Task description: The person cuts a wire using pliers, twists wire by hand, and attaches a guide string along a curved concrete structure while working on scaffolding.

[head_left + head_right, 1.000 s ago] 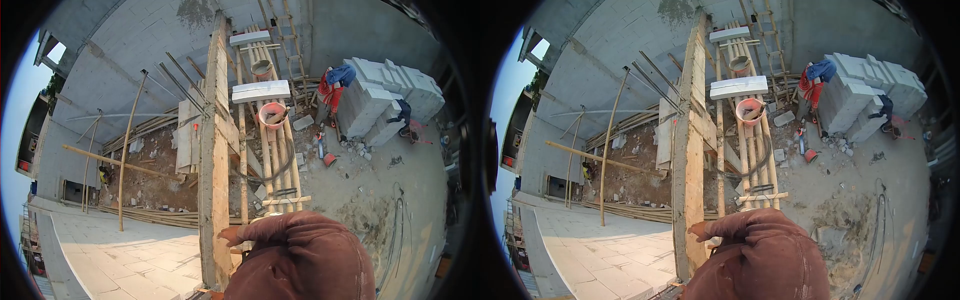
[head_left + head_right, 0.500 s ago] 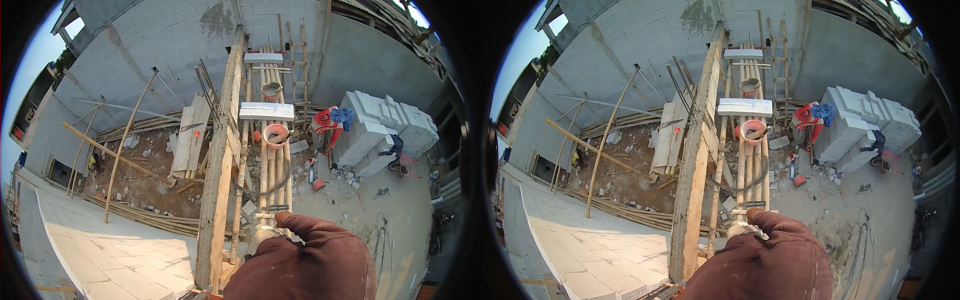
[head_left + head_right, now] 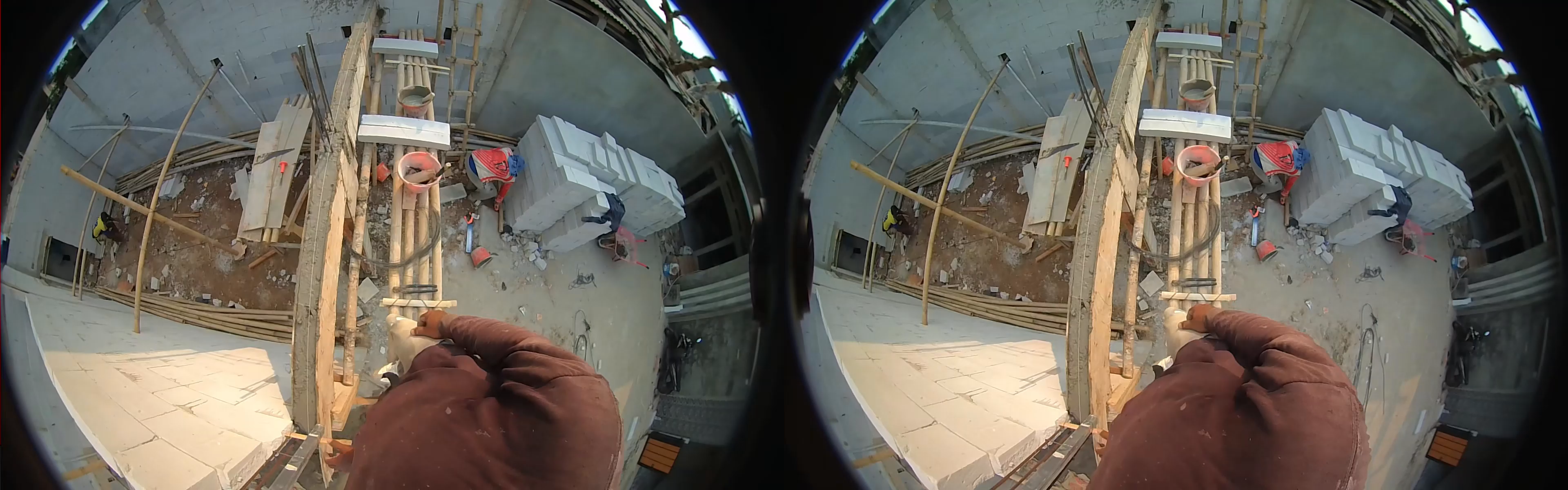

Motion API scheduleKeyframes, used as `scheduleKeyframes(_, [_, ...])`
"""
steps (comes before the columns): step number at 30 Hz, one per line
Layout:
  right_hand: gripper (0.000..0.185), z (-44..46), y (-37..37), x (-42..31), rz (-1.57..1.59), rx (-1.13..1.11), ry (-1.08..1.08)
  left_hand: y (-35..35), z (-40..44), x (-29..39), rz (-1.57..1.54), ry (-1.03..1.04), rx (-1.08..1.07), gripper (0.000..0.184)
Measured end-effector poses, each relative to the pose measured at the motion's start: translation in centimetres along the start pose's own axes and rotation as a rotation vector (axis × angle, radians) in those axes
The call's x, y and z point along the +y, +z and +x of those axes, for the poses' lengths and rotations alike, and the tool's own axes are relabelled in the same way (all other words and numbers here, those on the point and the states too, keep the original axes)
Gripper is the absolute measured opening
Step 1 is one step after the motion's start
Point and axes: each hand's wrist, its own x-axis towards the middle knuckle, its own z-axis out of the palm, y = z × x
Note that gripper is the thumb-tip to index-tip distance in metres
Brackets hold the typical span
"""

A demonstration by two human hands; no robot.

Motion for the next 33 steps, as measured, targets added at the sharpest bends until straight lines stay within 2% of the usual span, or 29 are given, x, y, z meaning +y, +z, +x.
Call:
scheduleKeyframes(2, [0.078,-0.6,-0.1,1.9,0.191,0.032,0.081,1.0,-0.1,0.2,0.020,-0.023,-0.052,0.031])
scheduleKeyframes(6, [0.089,-3.4,-2.5,3.8,0.288,0.064,0.234,2.3,-0.6,1.4,0.089,-0.032,-0.158,0.032])
scheduleKeyframes(7, [0.090,-3.7,-3.1,4.3,0.233,0.094,0.259,2.8,-0.6,1.7,0.110,-0.032,-0.187,0.032])
scheduleKeyframes(14, [0.083,-3.1,-6.6,9.8,0.304,0.040,0.377,7.9,-0.3,5.6,0.339,0.011,-0.368,0.034])
scheduleKeyframes(19, [0.074,0.6,-10.9,13.6,0.370,0.075,0.381,14.3,2.6,9.1,0.548,0.147,-0.465,0.034])
scheduleKeyframes(23, [0.061,3.4,-12.5,18.3,0.433,0.179,0.397,20.7,2.8,15.7,0.492,0.140,-0.458,0.036])
scheduleKeyframes(25, [0.058,4.3,-12.9,21.0,0.424,0.268,0.399,24.6,-4.8,25.4,0.392,0.101,-0.416,0.039])
scheduleKeyframes(26, [0.054,4.1,-13.5,21.9,0.389,0.325,0.379,26.4,-4.2,26.6,0.335,0.116,-0.421,0.038])
scheduleKeyframes(29, [0.059,2.3,-17.8,23.9,0.561,0.207,0.501,31.6,-4.0,31.1,0.197,0.142,-0.443,0.035])
scheduleKeyframes(33, [0.054,2.4,-17.4,28.6,0.623,0.368,0.600,36.3,-5.0,36.8,0.289,0.241,-0.501,0.041])
